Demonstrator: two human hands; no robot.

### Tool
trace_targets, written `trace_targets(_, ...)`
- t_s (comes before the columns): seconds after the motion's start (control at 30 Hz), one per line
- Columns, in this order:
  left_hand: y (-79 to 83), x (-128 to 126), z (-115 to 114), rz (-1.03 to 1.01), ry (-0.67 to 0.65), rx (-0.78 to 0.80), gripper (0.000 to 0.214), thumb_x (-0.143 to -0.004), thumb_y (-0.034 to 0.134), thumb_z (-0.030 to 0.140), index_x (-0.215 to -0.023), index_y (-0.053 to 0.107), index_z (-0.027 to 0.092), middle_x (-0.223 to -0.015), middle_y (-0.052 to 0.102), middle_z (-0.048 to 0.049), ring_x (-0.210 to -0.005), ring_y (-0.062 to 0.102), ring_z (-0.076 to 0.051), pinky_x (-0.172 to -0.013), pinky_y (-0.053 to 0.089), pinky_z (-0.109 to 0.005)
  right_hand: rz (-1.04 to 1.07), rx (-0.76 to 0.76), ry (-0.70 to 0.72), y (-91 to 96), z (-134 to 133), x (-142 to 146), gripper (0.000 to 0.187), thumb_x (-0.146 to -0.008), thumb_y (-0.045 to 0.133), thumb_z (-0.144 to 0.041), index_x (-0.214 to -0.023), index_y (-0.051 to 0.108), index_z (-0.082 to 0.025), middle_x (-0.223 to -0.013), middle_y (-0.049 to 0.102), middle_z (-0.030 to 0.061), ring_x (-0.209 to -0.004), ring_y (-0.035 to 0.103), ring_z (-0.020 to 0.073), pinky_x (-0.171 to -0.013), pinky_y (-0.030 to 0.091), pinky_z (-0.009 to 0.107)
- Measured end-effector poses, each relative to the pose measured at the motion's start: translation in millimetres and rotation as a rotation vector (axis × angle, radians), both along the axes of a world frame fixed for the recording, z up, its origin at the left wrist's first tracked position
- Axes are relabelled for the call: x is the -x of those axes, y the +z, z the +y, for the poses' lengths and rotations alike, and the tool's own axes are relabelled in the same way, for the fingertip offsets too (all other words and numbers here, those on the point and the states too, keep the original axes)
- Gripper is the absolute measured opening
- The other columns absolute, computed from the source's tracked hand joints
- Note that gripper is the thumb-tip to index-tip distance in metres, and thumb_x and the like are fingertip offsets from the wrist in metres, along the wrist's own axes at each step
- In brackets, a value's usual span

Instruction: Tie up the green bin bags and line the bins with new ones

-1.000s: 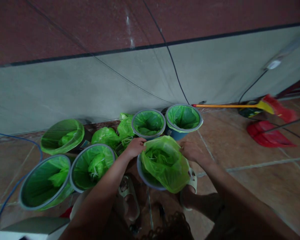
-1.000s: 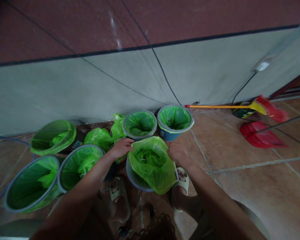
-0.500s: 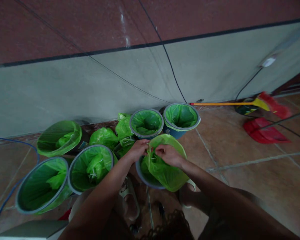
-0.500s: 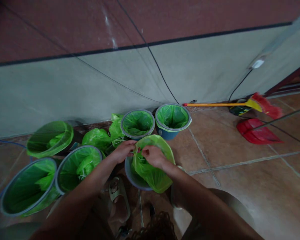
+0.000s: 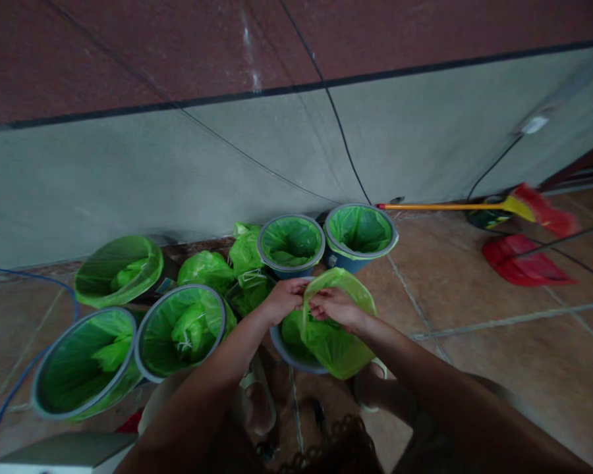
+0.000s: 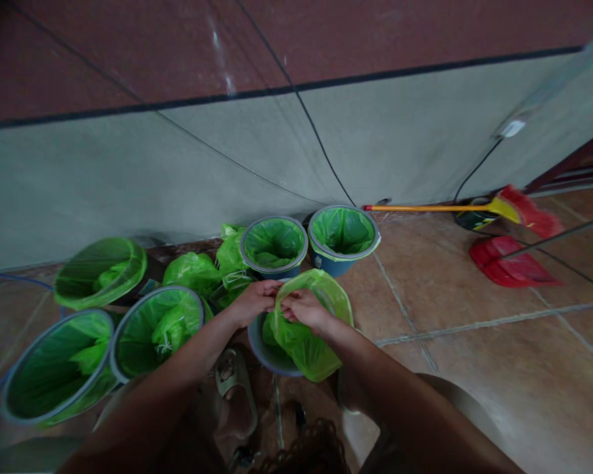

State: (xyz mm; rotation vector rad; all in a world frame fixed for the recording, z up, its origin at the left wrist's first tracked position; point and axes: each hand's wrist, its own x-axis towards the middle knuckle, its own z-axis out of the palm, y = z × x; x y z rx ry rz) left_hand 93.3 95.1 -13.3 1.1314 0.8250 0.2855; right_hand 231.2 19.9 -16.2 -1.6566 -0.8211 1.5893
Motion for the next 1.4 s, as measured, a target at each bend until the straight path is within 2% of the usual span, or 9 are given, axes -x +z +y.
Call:
trace_targets(0.27, -2.1, 0.9, 1.7, -0.025, 0.031, 0.038, 0.050, -0.058, 0.074, 0.013, -0.108, 0.068, 0.012, -0.090, 0.073, -0.0063, -0.073, 0.064, -0.014, -0.069, 0.047, -0.025, 0.023, 0.103, -0.089, -0.3, -1.3, -3.3, 0.011, -0.083, 0.055, -0.015, -0.074, 0.060, -0.016, -0.068, 0.062, 0.0003, -0.057, 0.055, 0.0087, -0.054, 0.043, 0.019)
trace_targets(0.47, -0.4, 0.4, 1.7, -0.024, 0.061, 0.062, 0.048, -0.057, 0.080, 0.017, -0.102, 0.068, 0.011, -0.086, 0.072, -0.0063, -0.069, 0.065, -0.013, -0.068, 0.048, -0.025, -0.068, 0.066, 0.009, -7.4, -0.9, -2.9, 0.013, -0.084, 0.057, -0.020, -0.073, 0.061, -0.015, -0.067, 0.061, 0.0008, -0.054, 0.054, 0.0090, -0.053, 0.043, 0.021)
trace_targets(0.73, -1.7, -0.7, -2.7, 0.045, 0.073, 0.075, 0.044, -0.056, 0.077, 0.012, -0.099, 0.068, 0.011, -0.081, 0.071, -0.0039, -0.066, 0.064, -0.012, -0.065, 0.049, -0.025, -0.834, -0.028, 0.306, 0.3, 1.3, -8.3, 0.027, -0.084, 0.058, -0.036, -0.076, 0.072, -0.016, -0.075, 0.070, 0.0080, -0.068, 0.061, 0.0176, -0.059, 0.039, 0.027)
trace_targets(0.83, -3.8, 0.2, 0.9, 0.106, 0.019, -0.052, 0.042, -0.059, 0.072, 0.009, -0.100, 0.069, 0.010, -0.077, 0.070, -0.0027, -0.063, 0.062, -0.012, -0.064, 0.048, -0.025, -0.868, -0.066, 0.351, 0.5, 1.2, -7.0, 0.031, -0.087, 0.055, -0.039, -0.077, 0.074, -0.016, -0.077, 0.071, 0.0078, -0.069, 0.062, 0.0173, -0.059, 0.038, 0.025)
trace_targets(0.97, -0.6, 7.9, 16.8, 0.372, 0.007, -0.499, 0.036, -0.065, 0.063, 0.008, -0.100, 0.071, 0.011, -0.069, 0.068, -0.0003, -0.059, 0.060, -0.012, -0.062, 0.046, -0.023, -0.794, -0.143, 0.388, 5.1, 3.2, -15.8, 0.031, -0.089, 0.054, -0.039, -0.076, 0.072, -0.018, -0.072, 0.070, 0.0033, -0.064, 0.059, 0.0133, -0.058, 0.036, 0.023)
trace_targets(1.07, 8.5, 20.0, 34.0, 0.533, 0.000, -0.739, 0.036, -0.070, 0.058, 0.009, -0.104, 0.071, 0.013, -0.071, 0.070, -0.0006, -0.063, 0.062, -0.013, -0.065, 0.048, -0.023, -0.893, -0.138, 0.361, 16.0, 4.0, -41.0, 0.028, -0.089, 0.053, -0.036, -0.082, 0.073, -0.017, -0.076, 0.070, 0.0051, -0.067, 0.058, 0.0143, -0.058, 0.035, 0.025)
trace_targets(1.2, 19.4, 36.1, 51.4, 0.731, -0.033, -0.911, 0.039, -0.074, 0.052, 0.007, -0.106, 0.072, 0.015, -0.076, 0.073, -0.0020, -0.071, 0.066, -0.015, -0.072, 0.050, -0.024, -1.067, -0.030, 0.306, 27.2, -5.0, -87.8, 0.032, -0.090, 0.050, -0.037, -0.086, 0.075, -0.017, -0.083, 0.072, 0.0115, -0.074, 0.062, 0.0206, -0.062, 0.038, 0.030)
trace_targets(1.33, 21.6, 40.9, 54.9, 0.841, -0.085, -0.995, 0.038, -0.076, 0.052, 0.008, -0.106, 0.073, 0.017, -0.089, 0.076, -0.0040, -0.082, 0.068, -0.018, -0.080, 0.051, -0.025, -1.129, 0.166, 0.488, 19.8, -28.8, -114.1, 0.031, -0.082, 0.061, -0.045, -0.079, 0.074, -0.017, -0.087, 0.071, 0.0154, -0.082, 0.064, 0.0273, -0.063, 0.041, 0.033)
trace_targets(1.4, 21.2, 39.7, 53.5, 0.852, -0.108, -1.006, 0.039, -0.076, 0.051, 0.008, -0.108, 0.073, 0.016, -0.093, 0.076, -0.0050, -0.084, 0.069, -0.019, -0.082, 0.051, -0.026, -1.063, 0.232, 0.598, 9.2, -44.5, -114.3, 0.034, -0.075, 0.068, -0.050, -0.069, 0.071, -0.017, -0.077, 0.070, 0.0136, -0.076, 0.065, 0.0271, -0.060, 0.042, 0.032)
